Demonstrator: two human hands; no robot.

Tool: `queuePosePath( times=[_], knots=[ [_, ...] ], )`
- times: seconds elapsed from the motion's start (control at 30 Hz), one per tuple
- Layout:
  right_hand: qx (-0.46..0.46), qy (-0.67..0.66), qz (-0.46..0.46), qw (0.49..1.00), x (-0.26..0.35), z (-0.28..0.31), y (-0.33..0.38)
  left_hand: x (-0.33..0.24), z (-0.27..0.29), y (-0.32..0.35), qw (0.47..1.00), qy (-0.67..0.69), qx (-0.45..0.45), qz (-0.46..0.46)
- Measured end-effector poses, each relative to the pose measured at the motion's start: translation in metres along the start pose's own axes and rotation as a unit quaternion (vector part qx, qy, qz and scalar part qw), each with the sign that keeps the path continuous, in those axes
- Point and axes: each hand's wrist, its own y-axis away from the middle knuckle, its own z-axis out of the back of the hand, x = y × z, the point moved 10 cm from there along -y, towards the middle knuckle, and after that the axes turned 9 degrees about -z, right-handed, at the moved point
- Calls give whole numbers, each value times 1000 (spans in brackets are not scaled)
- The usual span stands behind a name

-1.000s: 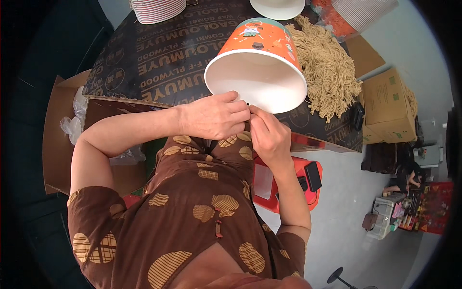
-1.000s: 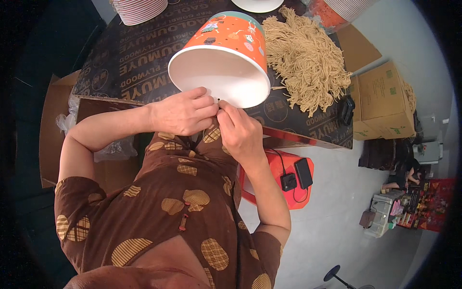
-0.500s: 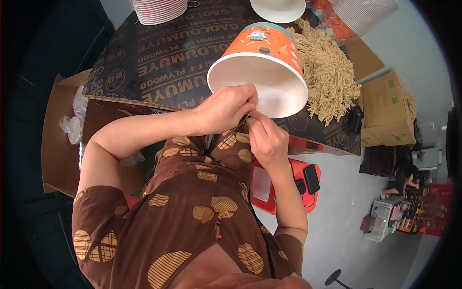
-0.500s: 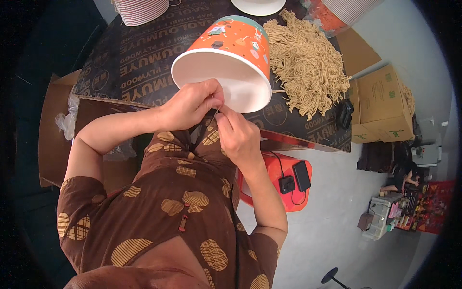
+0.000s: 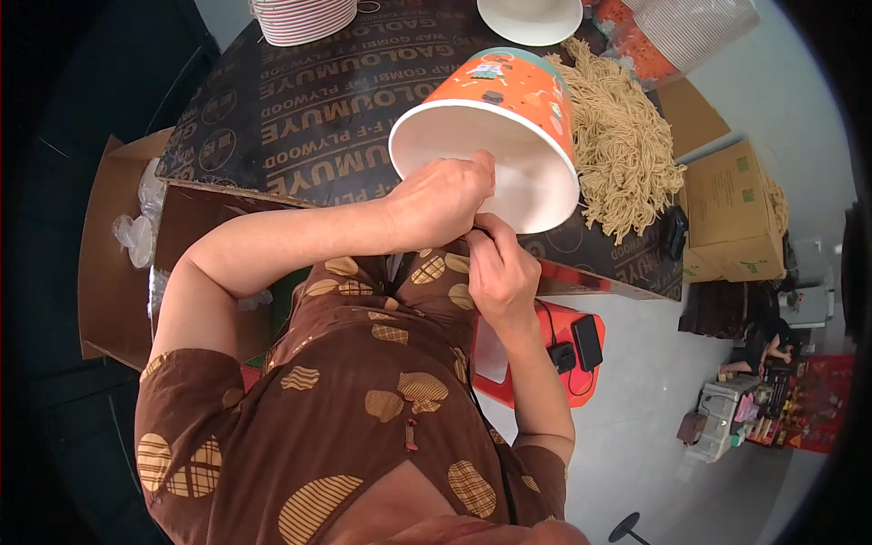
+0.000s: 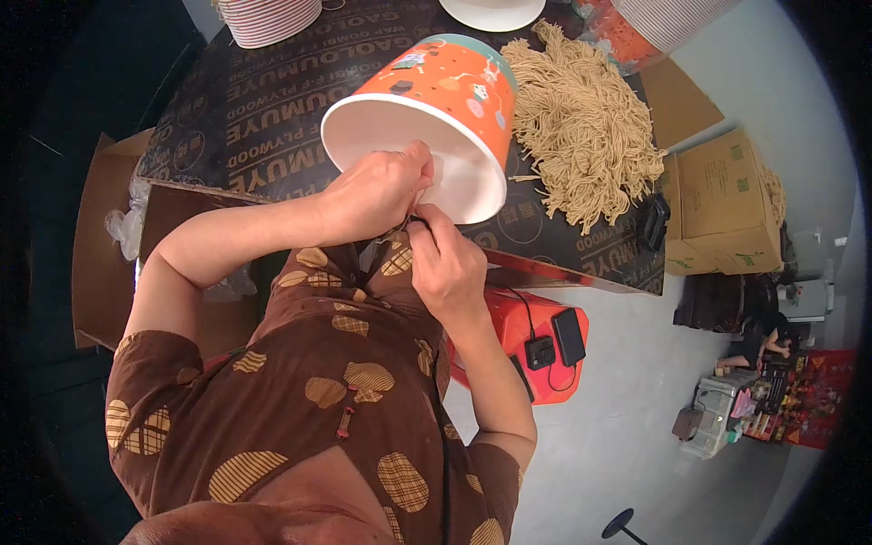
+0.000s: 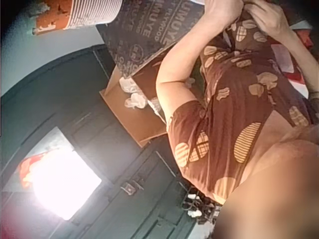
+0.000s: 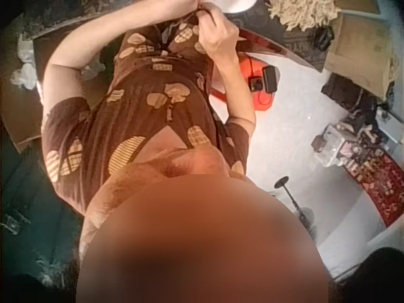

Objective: Attaching rope handles to paper buckets in a manufacturing setting.

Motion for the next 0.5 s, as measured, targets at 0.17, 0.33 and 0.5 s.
queuePosePath(
  times=[0.17, 0.33, 0.5],
  knots=[
    [-5, -7, -18, 1000, -4, -1, 4, 3, -6, -6, 996, -74, 39, 20],
    [-10, -7, -21, 1000, -3, 1, 3, 1, -2, -7, 998, -62, 6, -11],
    [-18, -43, -64, 997, -2, 8, 9, 1, 1, -4, 1000, -7, -12, -12]
  ],
)
